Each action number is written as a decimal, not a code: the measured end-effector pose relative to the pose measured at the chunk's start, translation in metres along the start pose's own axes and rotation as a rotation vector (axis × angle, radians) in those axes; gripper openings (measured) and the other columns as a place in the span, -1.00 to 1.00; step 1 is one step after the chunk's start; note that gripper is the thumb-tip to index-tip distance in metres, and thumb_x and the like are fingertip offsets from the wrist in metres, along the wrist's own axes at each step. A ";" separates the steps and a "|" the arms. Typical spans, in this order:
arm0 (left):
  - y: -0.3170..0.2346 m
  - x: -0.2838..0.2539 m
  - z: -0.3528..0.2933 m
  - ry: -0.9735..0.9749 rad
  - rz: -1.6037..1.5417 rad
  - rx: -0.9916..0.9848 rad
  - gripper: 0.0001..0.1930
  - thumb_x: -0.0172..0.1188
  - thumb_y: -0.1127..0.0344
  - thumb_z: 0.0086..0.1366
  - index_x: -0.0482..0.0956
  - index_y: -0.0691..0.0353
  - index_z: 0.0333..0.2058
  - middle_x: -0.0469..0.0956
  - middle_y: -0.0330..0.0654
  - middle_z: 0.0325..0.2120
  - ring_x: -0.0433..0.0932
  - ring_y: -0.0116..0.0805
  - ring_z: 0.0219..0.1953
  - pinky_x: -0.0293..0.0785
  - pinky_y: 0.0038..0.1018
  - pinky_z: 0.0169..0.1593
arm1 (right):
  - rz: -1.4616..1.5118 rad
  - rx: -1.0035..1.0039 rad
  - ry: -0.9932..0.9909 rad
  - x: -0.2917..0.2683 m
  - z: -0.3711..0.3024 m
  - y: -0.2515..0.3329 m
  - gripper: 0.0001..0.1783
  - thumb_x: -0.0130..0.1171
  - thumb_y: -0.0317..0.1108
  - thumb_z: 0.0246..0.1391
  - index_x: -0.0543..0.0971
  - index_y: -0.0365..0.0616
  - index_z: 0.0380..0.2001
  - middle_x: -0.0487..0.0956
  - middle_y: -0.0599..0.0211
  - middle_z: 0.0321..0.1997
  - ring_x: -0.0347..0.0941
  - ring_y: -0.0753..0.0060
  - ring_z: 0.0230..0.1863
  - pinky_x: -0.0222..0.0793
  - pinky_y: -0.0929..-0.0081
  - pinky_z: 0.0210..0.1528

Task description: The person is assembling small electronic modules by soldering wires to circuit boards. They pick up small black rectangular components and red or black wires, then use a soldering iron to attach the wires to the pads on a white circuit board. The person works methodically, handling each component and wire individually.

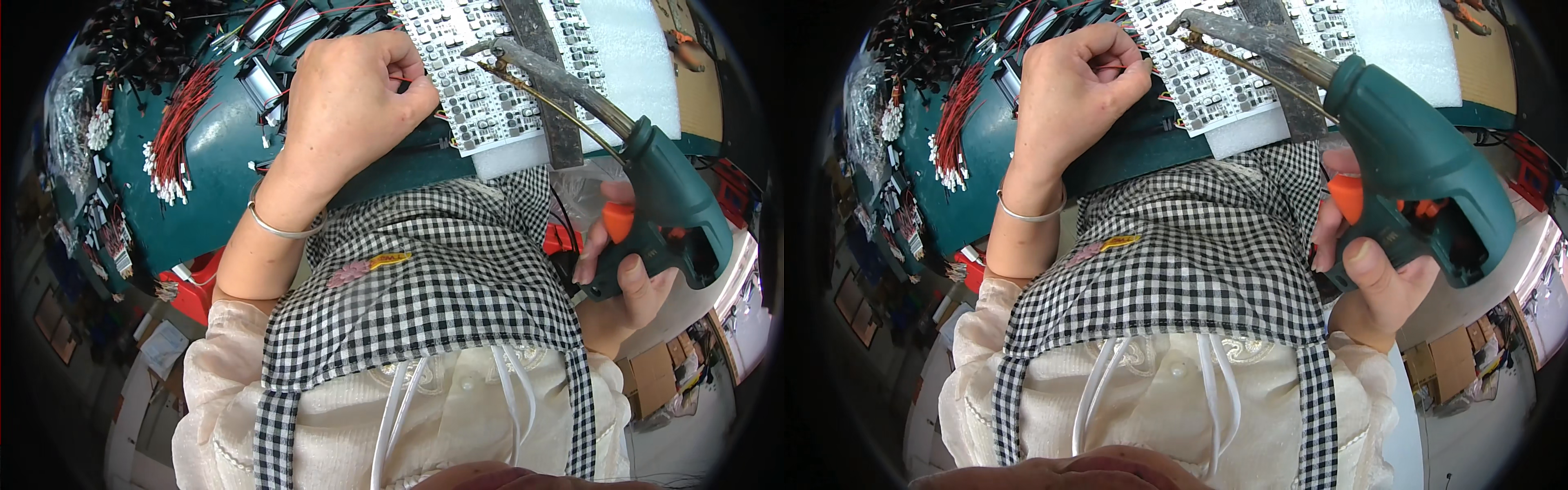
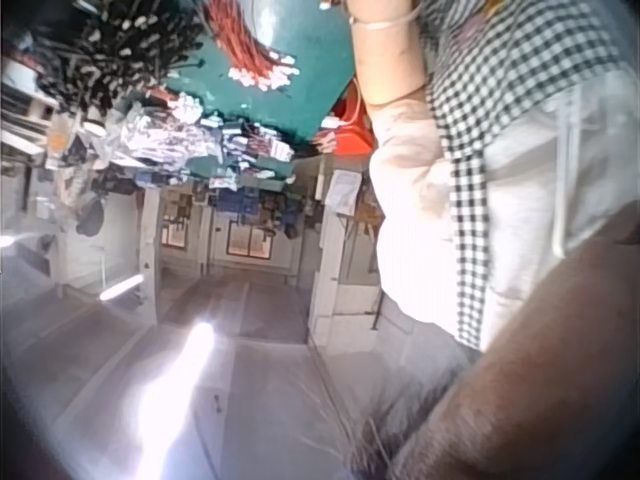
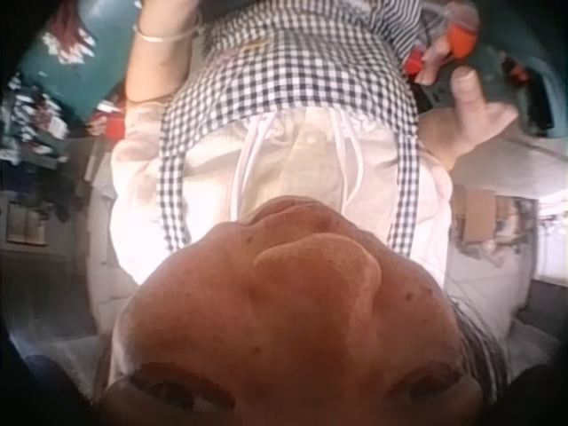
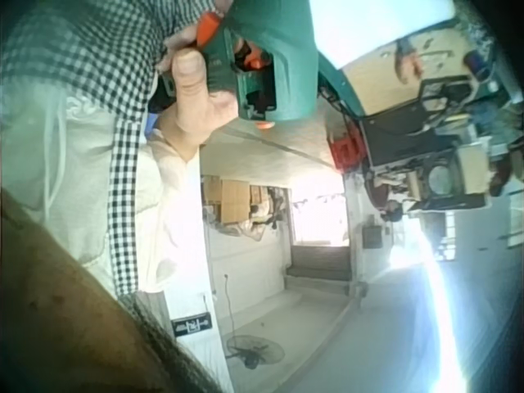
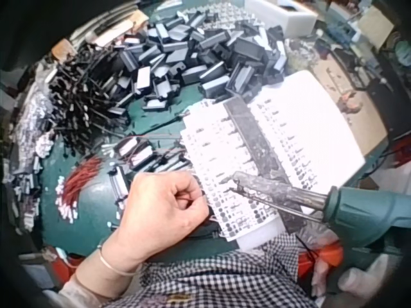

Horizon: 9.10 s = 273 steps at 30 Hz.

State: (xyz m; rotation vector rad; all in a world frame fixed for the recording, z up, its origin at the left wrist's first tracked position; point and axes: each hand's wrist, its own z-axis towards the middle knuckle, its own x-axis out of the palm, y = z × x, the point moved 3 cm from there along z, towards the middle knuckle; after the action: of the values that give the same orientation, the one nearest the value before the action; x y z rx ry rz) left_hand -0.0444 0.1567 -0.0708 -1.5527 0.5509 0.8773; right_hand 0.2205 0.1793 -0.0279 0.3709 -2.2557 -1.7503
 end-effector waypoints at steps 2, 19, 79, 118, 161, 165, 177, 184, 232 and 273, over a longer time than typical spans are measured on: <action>0.000 -0.001 0.002 0.024 -0.004 0.003 -0.91 0.30 0.38 -0.02 0.61 0.26 -0.53 0.47 -0.30 -0.75 0.36 -0.64 -0.69 0.31 -0.63 -0.55 | 0.022 0.021 0.006 0.001 -0.001 0.002 -0.15 0.32 -0.04 -0.05 0.26 -0.62 0.02 0.45 0.10 -0.55 0.36 0.46 -0.72 0.32 0.58 -0.73; 0.014 -0.078 -0.037 -0.412 0.457 0.441 -0.73 0.32 0.57 -0.07 0.63 0.23 -0.32 0.61 -0.19 -0.40 0.56 -0.21 -0.28 0.48 -0.39 -0.21 | -0.038 -0.020 0.216 -0.026 -0.005 0.005 -0.17 0.20 -0.12 0.10 0.12 -0.54 0.20 0.45 0.12 -0.40 0.39 0.47 -0.58 0.41 0.54 -0.54; -0.005 0.006 -0.026 -0.109 -0.098 0.038 -0.92 0.32 0.41 0.01 0.61 0.27 -0.55 0.39 -0.31 -0.80 0.27 -0.64 -0.74 0.21 -0.64 -0.60 | 0.019 0.104 0.081 -0.027 -0.022 -0.008 -0.14 0.48 -0.08 -0.18 0.36 -0.54 0.02 0.54 0.06 -0.40 0.40 0.46 -0.62 0.34 0.61 -0.62; 0.002 0.023 -0.033 -0.242 -0.183 0.046 -0.91 0.34 0.48 0.04 0.59 0.29 -0.57 0.44 -0.44 -0.73 0.16 -0.79 -0.69 0.06 -0.75 -0.62 | 0.029 0.132 0.013 -0.006 -0.021 -0.023 -0.31 0.43 -0.13 -0.12 0.39 -0.48 -0.11 0.49 0.11 -0.43 0.40 0.45 -0.65 0.32 0.61 -0.68; -0.001 0.022 -0.032 -0.247 -0.165 0.073 -0.92 0.32 0.50 0.02 0.58 0.27 -0.57 0.44 -0.41 -0.72 0.22 -0.74 -0.68 0.12 -0.74 -0.60 | 0.011 0.212 0.051 -0.014 -0.022 -0.005 -0.20 0.49 -0.09 -0.19 0.40 -0.53 -0.04 0.53 0.05 -0.32 0.43 0.49 -0.55 0.36 0.69 -0.57; 0.001 0.018 -0.034 -0.276 -0.238 0.134 -0.93 0.32 0.54 0.01 0.59 0.29 -0.53 0.45 -0.37 -0.65 0.28 -0.70 -0.62 0.14 -0.73 -0.57 | 0.013 0.126 -0.059 -0.008 -0.024 -0.005 -0.19 0.50 -0.08 -0.22 0.41 -0.51 -0.05 0.53 0.05 -0.33 0.43 0.49 -0.57 0.35 0.68 -0.60; -0.001 0.016 -0.032 -0.297 -0.217 0.375 -0.90 0.30 0.59 -0.05 0.56 0.29 -0.54 0.49 -0.29 -0.59 0.46 -0.52 -0.54 0.33 -0.65 -0.51 | 0.027 0.128 -0.098 -0.007 -0.027 -0.004 -0.19 0.54 -0.14 -0.28 0.45 -0.52 -0.06 0.58 -0.06 -0.21 0.49 0.47 -0.51 0.42 0.69 -0.57; 0.000 0.017 -0.029 -0.227 -0.111 0.294 -0.90 0.29 0.58 -0.08 0.56 0.29 -0.54 0.49 -0.25 -0.59 0.47 -0.46 -0.57 0.37 -0.59 -0.50 | 0.028 0.173 -0.056 -0.007 -0.028 -0.008 -0.26 0.53 -0.18 -0.27 0.48 -0.47 -0.08 0.59 0.00 -0.26 0.49 0.46 -0.48 0.41 0.68 -0.55; -0.005 0.001 -0.040 -0.135 0.083 0.257 -0.91 0.30 0.35 -0.03 0.58 0.17 -0.55 0.46 -0.27 -0.57 0.51 -0.26 -0.58 0.44 -0.37 -0.53 | 0.005 -0.027 0.212 -0.026 -0.010 -0.007 -0.20 0.17 -0.03 0.12 0.18 -0.51 0.15 0.41 0.20 -0.52 0.36 0.49 -0.68 0.33 0.59 -0.68; 0.098 -0.069 -0.056 -0.130 -0.035 0.017 -0.44 0.49 0.31 -0.11 0.52 0.24 -0.08 0.46 -0.24 -0.28 0.36 -0.38 -0.41 0.35 -0.49 -0.33 | 0.071 -0.025 0.262 -0.016 -0.003 -0.002 -0.24 0.20 -0.14 0.11 0.16 -0.46 0.18 0.44 0.11 -0.52 0.42 0.41 -0.61 0.46 0.48 -0.56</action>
State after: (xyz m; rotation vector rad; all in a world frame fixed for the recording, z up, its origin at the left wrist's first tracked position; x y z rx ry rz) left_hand -0.1488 0.0755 -0.0766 -1.4741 0.4348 0.9371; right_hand 0.2360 0.1819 -0.0298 0.4788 -2.0359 -1.5908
